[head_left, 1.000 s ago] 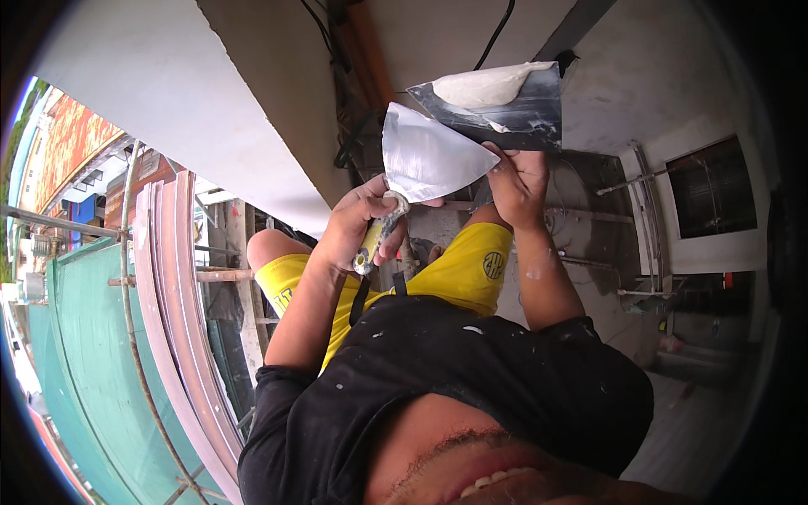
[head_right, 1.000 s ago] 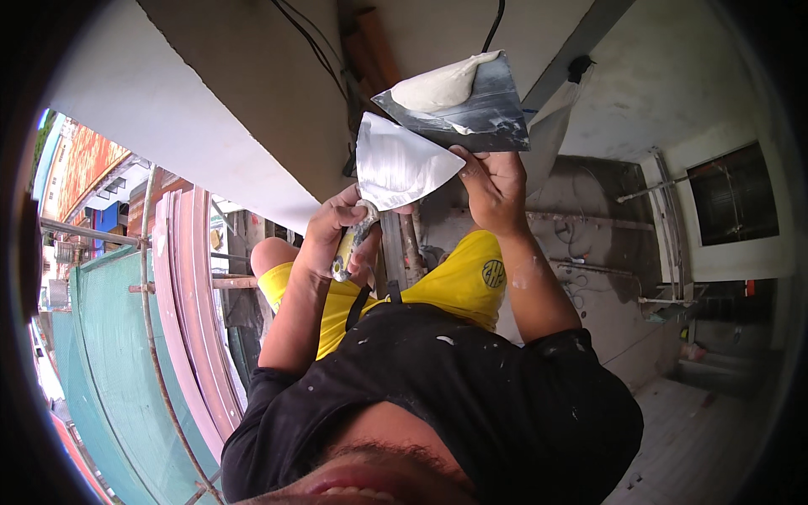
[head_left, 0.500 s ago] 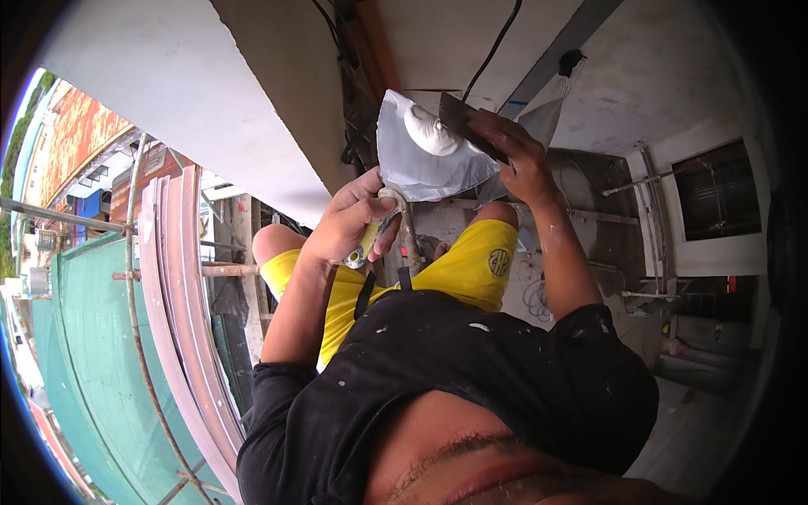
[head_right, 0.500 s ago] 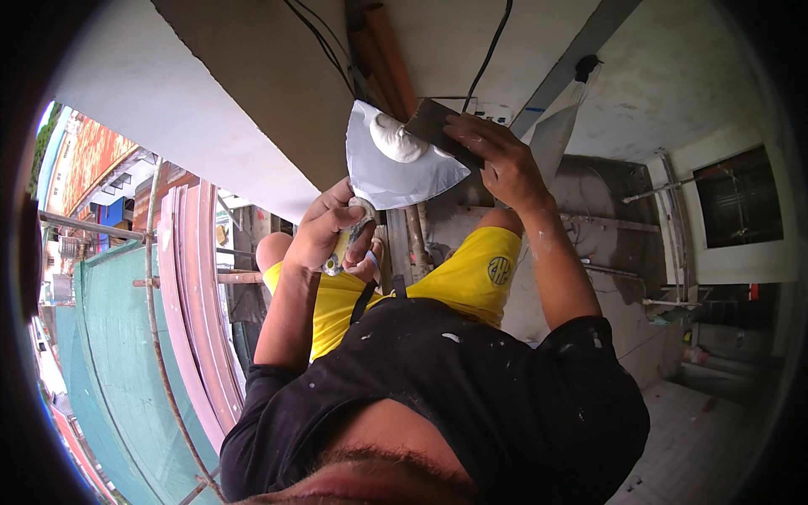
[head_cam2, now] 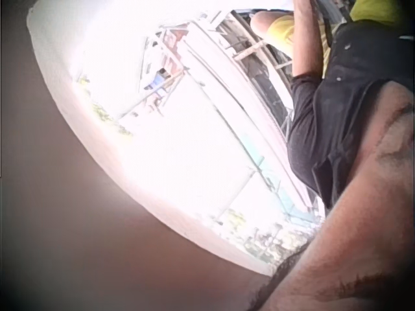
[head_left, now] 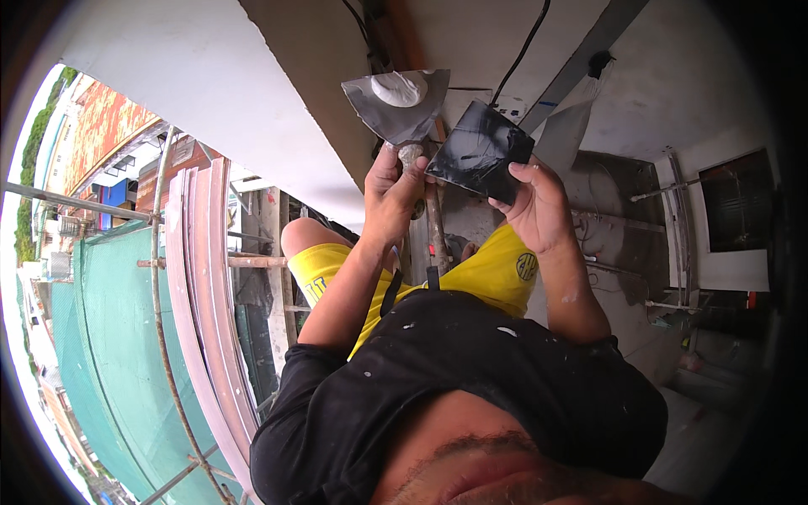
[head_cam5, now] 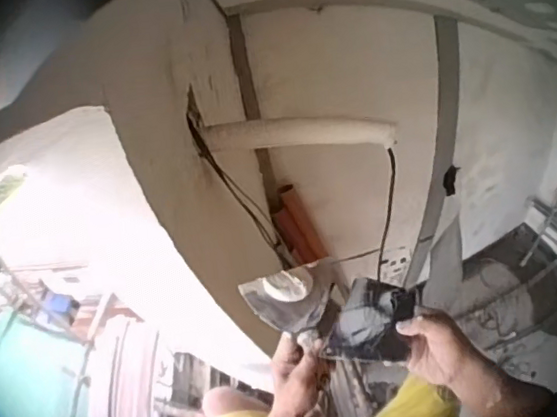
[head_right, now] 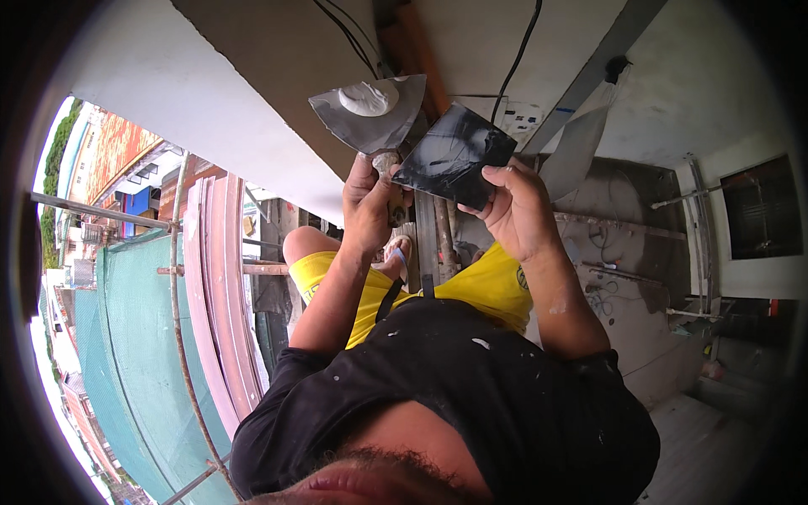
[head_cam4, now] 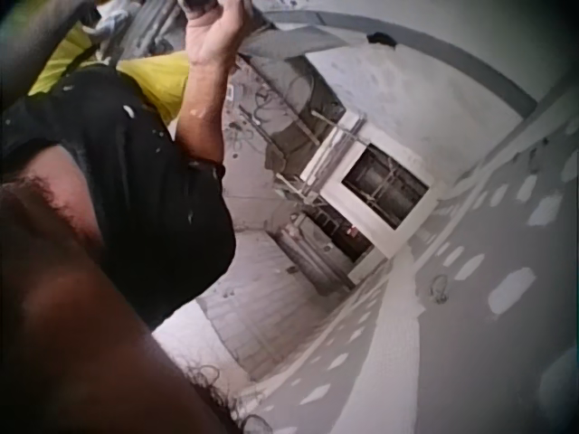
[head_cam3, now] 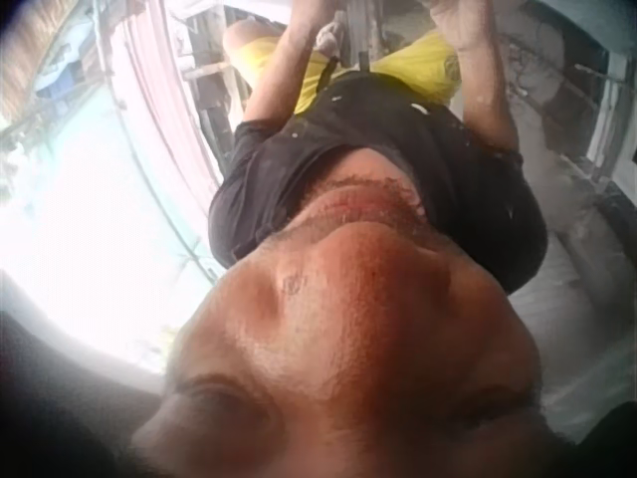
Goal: The person applies plaster to a ceiling using a trowel and a hawk. They repeatedly scoop plaster from the hawk and spread it onto the ceiling surface, smoothing the material with the trowel. The person works on a scaffolding platform in a room under construction.
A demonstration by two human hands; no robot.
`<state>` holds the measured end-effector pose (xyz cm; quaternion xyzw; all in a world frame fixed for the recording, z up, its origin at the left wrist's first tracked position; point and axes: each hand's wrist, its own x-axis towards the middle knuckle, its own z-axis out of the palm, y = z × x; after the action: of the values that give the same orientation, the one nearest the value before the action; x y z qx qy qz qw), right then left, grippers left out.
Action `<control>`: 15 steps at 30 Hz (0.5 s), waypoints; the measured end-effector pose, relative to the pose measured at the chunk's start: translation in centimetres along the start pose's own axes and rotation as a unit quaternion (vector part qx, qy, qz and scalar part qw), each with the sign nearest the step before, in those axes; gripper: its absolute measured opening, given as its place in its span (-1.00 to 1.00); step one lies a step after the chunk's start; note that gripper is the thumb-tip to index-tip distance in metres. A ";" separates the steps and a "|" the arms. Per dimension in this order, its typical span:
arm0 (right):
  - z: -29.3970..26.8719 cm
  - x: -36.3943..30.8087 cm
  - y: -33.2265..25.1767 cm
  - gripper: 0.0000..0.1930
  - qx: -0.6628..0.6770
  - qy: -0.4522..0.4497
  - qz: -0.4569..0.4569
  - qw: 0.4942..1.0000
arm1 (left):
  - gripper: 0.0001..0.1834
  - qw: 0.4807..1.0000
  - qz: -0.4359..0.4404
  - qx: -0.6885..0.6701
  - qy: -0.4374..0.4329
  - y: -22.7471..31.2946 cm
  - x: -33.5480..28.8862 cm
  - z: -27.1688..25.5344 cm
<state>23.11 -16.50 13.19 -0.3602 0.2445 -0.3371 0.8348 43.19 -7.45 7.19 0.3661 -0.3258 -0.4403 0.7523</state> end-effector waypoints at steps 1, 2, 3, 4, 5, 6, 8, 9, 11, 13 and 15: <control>0.9 0.1 0.4 -0.73 0.009 -0.008 -0.002 1.000 | -0.69 0.999 0.023 0.022 -0.004 -0.3 -0.1 0.1; 1.5 0.5 0.6 -0.73 0.021 -0.010 0.009 1.000 | -0.70 0.998 0.046 0.042 -0.008 -0.4 -0.2 0.2; 1.5 0.8 1.0 -0.73 0.020 -0.009 0.003 1.000 | -0.67 0.994 0.064 0.088 -0.004 -0.6 -0.5 0.1; 1.6 1.1 1.4 -0.73 0.020 -0.008 -0.003 1.000 | -0.63 0.984 0.094 0.147 -0.026 -1.4 -0.5 -0.6; 1.9 1.3 1.6 -0.72 0.026 -0.008 -0.006 1.000 | -0.59 0.970 0.123 0.203 -0.046 -1.7 -0.6 -1.2; 1.9 1.4 1.5 -0.71 0.022 -0.011 -0.014 1.000 | -0.53 0.957 0.142 0.244 -0.060 -2.0 -0.6 -1.7; 1.7 1.6 1.3 -0.68 0.013 -0.018 -0.025 0.999 | -0.39 0.925 0.185 0.321 -0.084 -1.7 -0.7 -2.3; 1.7 1.7 1.3 -0.67 -0.005 -0.013 -0.031 0.999 | -0.36 0.902 0.225 0.354 -0.101 -1.2 -0.4 -2.4; 1.7 1.8 1.2 -0.66 -0.040 -0.005 -0.041 0.998 | -0.29 0.863 0.282 0.403 -0.119 -0.3 -0.1 -2.0; 1.5 1.8 1.2 -0.66 -0.036 -0.007 -0.044 0.998 | -0.27 0.853 0.281 0.424 -0.112 -0.3 0.1 -2.1; 1.4 1.7 1.2 -0.65 -0.033 -0.014 -0.046 0.998 | -0.26 0.847 0.273 0.445 -0.101 -0.3 0.2 -2.2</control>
<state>25.61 -16.56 12.87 -0.4027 0.2273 -0.3617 0.8095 44.92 -7.16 5.84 0.5117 -0.6480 -0.0597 0.5610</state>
